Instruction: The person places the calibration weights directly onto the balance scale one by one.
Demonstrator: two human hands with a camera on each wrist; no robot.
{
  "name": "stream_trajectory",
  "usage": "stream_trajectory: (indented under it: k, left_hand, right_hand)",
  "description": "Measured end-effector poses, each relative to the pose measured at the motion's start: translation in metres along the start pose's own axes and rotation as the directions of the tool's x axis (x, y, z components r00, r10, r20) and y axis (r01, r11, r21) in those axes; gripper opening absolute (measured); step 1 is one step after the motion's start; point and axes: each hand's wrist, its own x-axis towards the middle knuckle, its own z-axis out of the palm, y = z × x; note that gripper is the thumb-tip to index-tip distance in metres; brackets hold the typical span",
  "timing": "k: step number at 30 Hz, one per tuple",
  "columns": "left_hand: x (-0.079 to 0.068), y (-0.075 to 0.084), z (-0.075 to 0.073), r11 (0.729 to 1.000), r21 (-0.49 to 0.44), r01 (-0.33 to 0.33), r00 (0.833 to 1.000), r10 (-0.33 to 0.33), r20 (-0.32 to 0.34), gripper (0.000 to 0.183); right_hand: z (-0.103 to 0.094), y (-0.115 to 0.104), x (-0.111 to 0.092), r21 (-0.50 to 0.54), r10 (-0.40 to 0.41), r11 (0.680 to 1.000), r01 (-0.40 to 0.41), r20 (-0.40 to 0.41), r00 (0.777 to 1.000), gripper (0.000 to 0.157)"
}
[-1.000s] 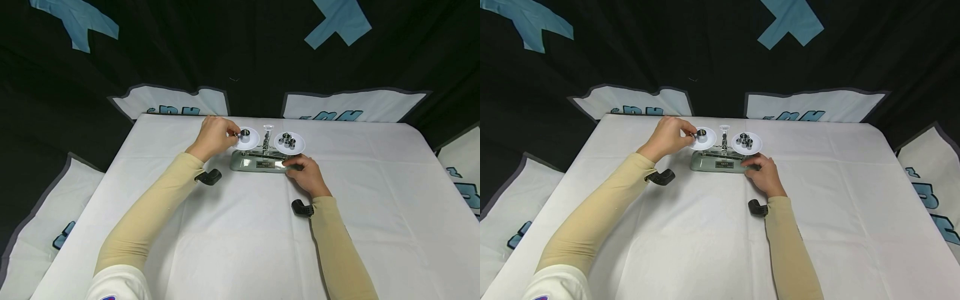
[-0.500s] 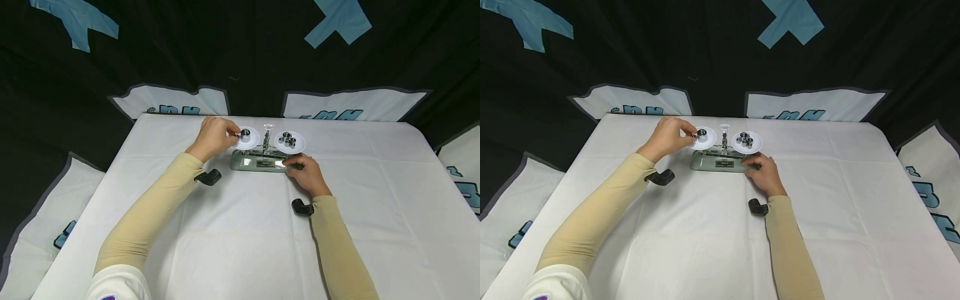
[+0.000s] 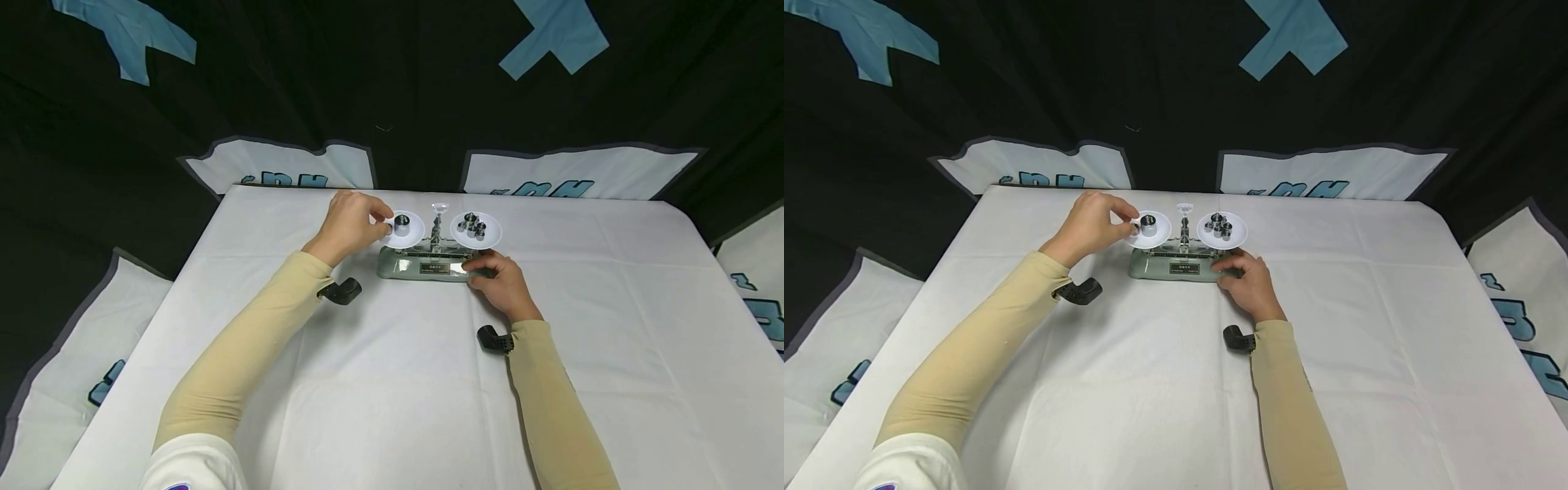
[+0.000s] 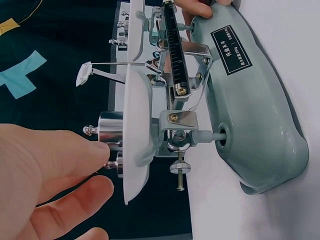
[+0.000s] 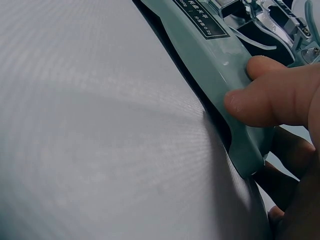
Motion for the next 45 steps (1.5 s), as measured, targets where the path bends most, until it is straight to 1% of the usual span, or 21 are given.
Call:
stream_trajectory:
  k: [11,17,21,31,35,40,42,45]
  left_hand:
    - [-0.002,-0.001,-0.001,1.0,-0.016,0.021,1.0,-0.021,-0.005,0.025]
    - [-0.002,-0.003,-0.001,0.999,-0.028,0.026,1.0,-0.026,-0.001,0.025]
    - [-0.003,-0.003,-0.002,0.998,-0.04,0.042,0.999,-0.042,0.002,0.027]
    - [-0.007,-0.005,-0.001,0.995,-0.082,0.06,0.998,-0.063,-0.031,0.028]
    - [-0.012,-0.007,-0.002,0.992,-0.11,0.07,0.996,-0.076,-0.055,0.028]
    - [-0.021,-0.015,-0.002,0.99,-0.126,0.063,0.991,-0.076,-0.107,0.028]
    - [-0.025,-0.018,-0.003,0.989,-0.136,0.063,0.989,-0.08,-0.123,0.028]
    - [-0.032,-0.023,-0.003,0.984,-0.161,0.075,0.987,-0.096,-0.13,0.029]
  right_hand:
    - [0.0,-0.003,-0.001,0.007,0.019,1.0,-0.019,0.007,1.0,0.025]
    - [0.0,-0.005,-0.001,0.005,0.017,1.0,-0.017,0.006,1.0,0.025]
    - [0.0,-0.006,-0.001,-0.002,0.015,1.0,-0.015,0.003,1.0,0.025]
    - [0.0,-0.005,-0.002,-0.01,-0.002,1.0,0.002,-0.001,1.0,0.024]
    - [-0.001,-0.004,-0.003,-0.01,-0.004,1.0,0.004,0.017,1.0,0.025]
    - [-0.006,-0.005,-0.003,-0.003,0.005,1.0,-0.005,0.053,0.999,0.026]
    - [-0.008,-0.006,-0.003,-0.005,0.003,1.0,-0.003,0.054,0.999,0.027]
    - [-0.011,-0.006,-0.003,-0.003,-0.01,1.0,0.01,0.047,0.999,0.026]
